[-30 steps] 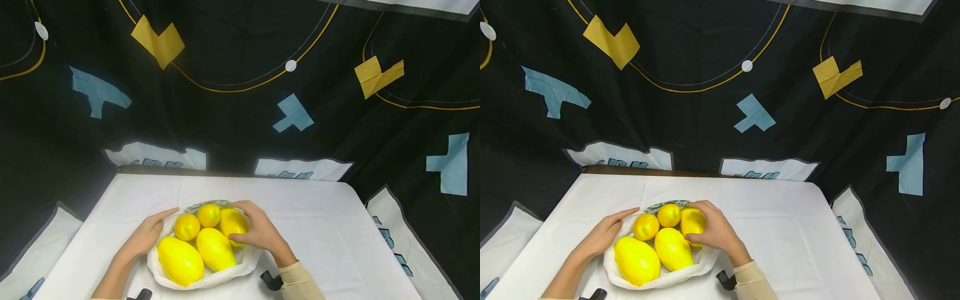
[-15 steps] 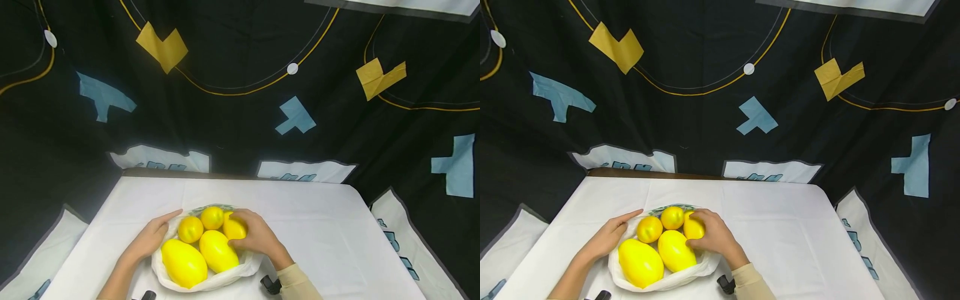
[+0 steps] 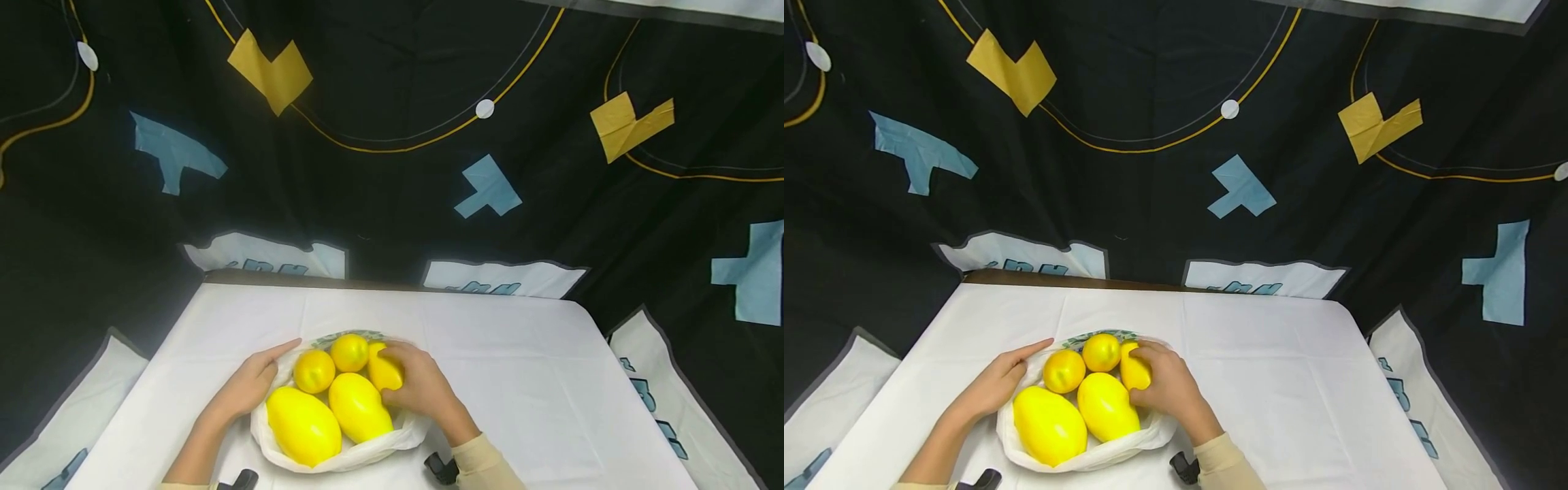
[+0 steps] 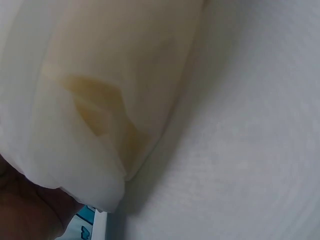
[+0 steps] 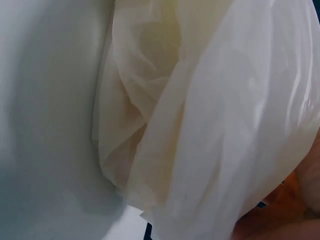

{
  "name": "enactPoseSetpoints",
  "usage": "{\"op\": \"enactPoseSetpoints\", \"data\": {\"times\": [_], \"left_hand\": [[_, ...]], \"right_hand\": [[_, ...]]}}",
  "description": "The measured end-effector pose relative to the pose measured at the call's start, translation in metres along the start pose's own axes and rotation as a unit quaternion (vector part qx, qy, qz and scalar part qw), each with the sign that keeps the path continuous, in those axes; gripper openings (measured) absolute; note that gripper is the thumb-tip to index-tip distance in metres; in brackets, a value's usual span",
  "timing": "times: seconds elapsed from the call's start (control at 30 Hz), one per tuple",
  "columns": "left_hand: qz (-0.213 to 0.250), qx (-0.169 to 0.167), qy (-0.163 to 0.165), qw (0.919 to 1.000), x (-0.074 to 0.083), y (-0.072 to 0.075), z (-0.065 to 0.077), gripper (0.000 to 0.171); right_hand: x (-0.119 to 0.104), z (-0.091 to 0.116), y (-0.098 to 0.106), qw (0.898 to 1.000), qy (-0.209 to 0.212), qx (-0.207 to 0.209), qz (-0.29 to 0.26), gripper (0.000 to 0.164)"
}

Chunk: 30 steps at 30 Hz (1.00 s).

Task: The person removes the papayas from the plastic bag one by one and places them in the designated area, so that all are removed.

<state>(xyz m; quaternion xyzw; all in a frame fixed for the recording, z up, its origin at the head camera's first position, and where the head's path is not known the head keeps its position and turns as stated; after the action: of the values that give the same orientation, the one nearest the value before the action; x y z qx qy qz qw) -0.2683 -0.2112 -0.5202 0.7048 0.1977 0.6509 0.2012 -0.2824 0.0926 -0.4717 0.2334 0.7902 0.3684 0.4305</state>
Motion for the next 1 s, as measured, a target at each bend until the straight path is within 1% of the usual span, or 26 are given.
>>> {"op": "enactPoseSetpoints", "data": {"times": [0.1,0.23,0.43,0.6,0.67,0.73,0.8,0.87,0.93,1.0], "left_hand": [[0.001,-0.001,0.003,1.0,0.001,0.0,-0.001,0.051],[-0.002,-0.003,0.01,0.9999,0.001,0.001,-0.001,0.051],[-0.008,0.004,0.001,1.0,0.004,0.001,0.001,0.052],[-0.015,0.01,-0.006,0.9998,0.004,0.001,0.0,0.052],[-0.019,0.01,-0.009,0.9997,0.004,0.001,0.0,0.052],[-0.021,0.01,-0.008,0.9997,0.004,0.001,0.0,0.052],[-0.022,0.008,-0.007,0.9997,0.003,0.0,0.0,0.053],[-0.021,0.007,-0.004,0.9997,0.003,0.0,0.0,0.053],[-0.023,0.005,-0.003,0.9997,0.004,0.0,0.001,0.053],[-0.025,0.004,-0.002,0.9997,0.004,0.0,0.001,0.053]], "right_hand": [[-0.002,0.001,0.003,1.0,-0.003,0.009,0.002,0.064],[-0.003,0.004,0.008,1.0,-0.012,0.024,-0.013,0.064],[0.0,0.006,0.02,0.997,-0.025,0.05,-0.062,0.061],[0.002,0.006,0.03,0.991,-0.025,0.066,-0.114,0.062],[0.003,0.006,0.033,0.986,-0.027,0.072,-0.151,0.061],[0.005,0.005,0.036,0.977,-0.031,0.076,-0.195,0.06],[0.006,0.005,0.039,0.965,-0.034,0.079,-0.248,0.06],[0.008,0.005,0.042,0.953,-0.036,0.086,-0.29,0.06],[0.002,0.004,0.052,0.943,-0.045,0.093,-0.316,0.06],[0.001,0.003,0.058,0.937,-0.054,0.107,-0.329,0.061]]}}
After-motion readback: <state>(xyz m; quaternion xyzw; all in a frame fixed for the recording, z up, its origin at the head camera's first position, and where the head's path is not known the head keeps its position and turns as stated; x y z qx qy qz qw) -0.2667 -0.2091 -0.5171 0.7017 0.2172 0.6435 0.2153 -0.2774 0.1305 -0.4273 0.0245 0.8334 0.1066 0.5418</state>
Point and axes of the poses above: each hand's wrist, its own z-axis away from the middle knuckle, its own y-axis out of the back of the hand, x = y × z, the point moved 4 cm from there along -z, towards the middle knuckle, and after that the axes turned 11 degrees about x, right-handed, at the moved point
